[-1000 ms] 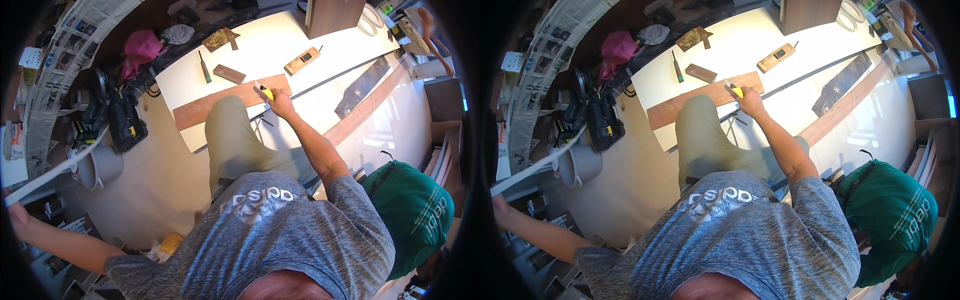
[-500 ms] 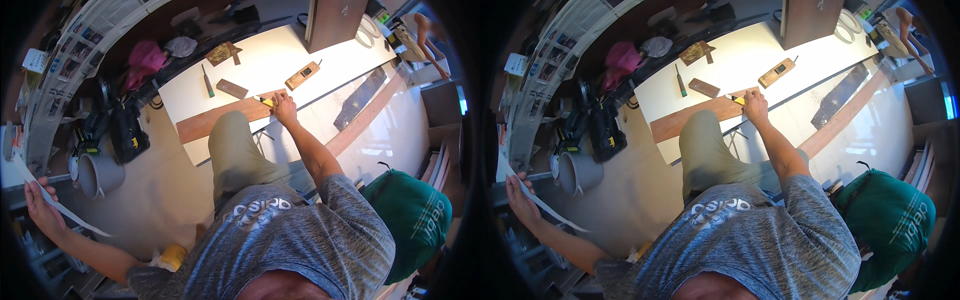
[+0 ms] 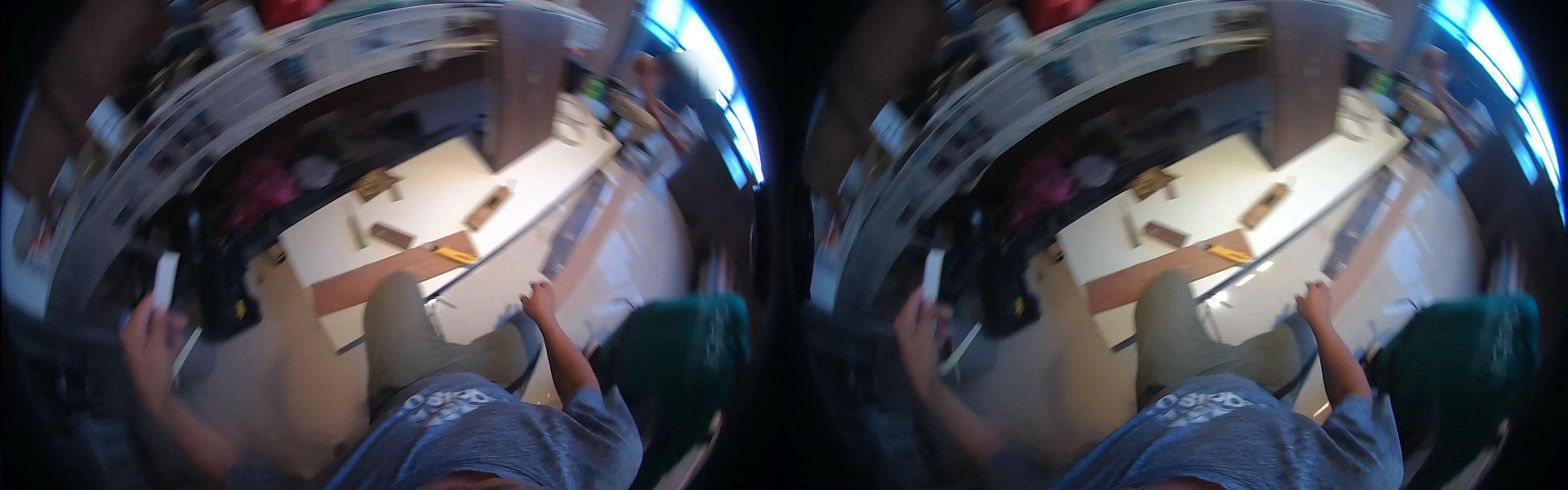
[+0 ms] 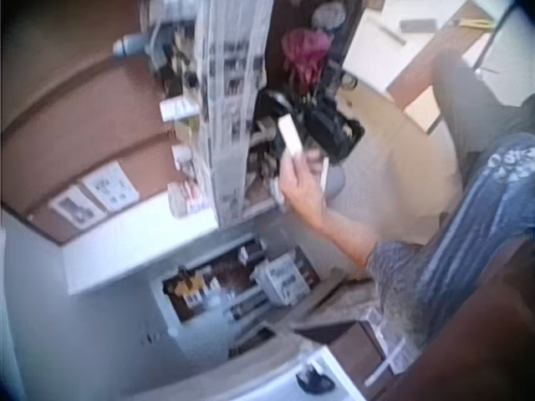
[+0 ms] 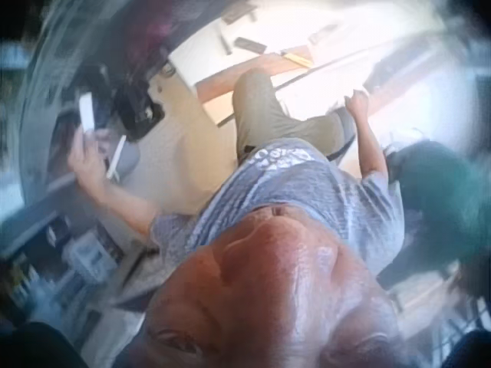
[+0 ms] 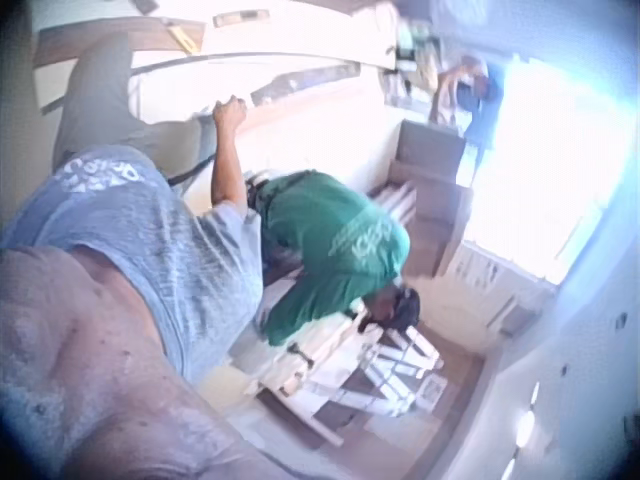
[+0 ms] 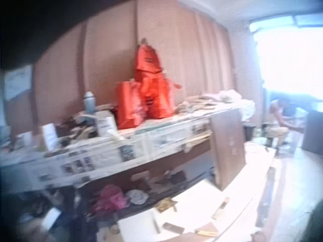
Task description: The person sits on the floor and uses a utility knife to cut small rectangular pieces from a long wooden strip. They repeatedly measure the strip with a pencil and cut off sections, placing the cut pieces aside. The person also retrieves a long white strip from a shelf and returns to cutting the wooden strip.
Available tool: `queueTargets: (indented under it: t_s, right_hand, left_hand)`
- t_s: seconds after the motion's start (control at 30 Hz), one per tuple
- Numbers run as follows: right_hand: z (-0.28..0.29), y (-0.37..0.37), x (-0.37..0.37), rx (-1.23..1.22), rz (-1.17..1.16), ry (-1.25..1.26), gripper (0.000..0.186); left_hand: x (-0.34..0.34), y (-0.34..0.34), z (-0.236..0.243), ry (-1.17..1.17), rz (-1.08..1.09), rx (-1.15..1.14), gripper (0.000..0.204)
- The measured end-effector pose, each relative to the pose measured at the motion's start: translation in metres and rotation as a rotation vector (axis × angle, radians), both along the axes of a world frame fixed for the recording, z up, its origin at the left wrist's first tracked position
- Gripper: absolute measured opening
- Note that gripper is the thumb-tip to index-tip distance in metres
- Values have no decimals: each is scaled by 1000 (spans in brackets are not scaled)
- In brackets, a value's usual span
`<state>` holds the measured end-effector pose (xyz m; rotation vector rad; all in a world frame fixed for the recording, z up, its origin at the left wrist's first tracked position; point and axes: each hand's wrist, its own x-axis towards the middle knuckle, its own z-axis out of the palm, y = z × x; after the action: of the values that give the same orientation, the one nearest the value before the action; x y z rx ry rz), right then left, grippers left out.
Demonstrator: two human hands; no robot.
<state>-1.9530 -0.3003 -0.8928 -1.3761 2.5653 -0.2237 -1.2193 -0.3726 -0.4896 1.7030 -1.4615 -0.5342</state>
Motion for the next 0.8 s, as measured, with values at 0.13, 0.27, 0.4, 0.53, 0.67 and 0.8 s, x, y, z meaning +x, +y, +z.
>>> queueTargets:
  t_s: [0.13, 0.27, 0.4, 0.53, 0.67, 0.8]
  right_hand:
    - [53, -57, -78, 123, 206, 245, 40]
    - [116, -95, -108, 45, 148, 86, 41]
    - [142, -80, -65, 192, 126, -78, 48]
    - [152, -5, 35, 471, 12, -280, 80]
    - [202, 100, 141, 634, -181, -647, 98]
    - [255, 152, 160, 545, 6, -601, 77]
  left_hand:
    - [-13, -41, 14, -232, 30, 44, 31]
    - [-35, -69, 49, -236, -152, 135, 26]
    - [-41, -101, 68, -142, -148, 296, 27]
    - [-23, -104, 78, 6, -95, 387, 36]
    - [-14, -66, 120, 147, -67, 432, 33]
    - [-37, -25, 184, 369, 109, 481, 26]
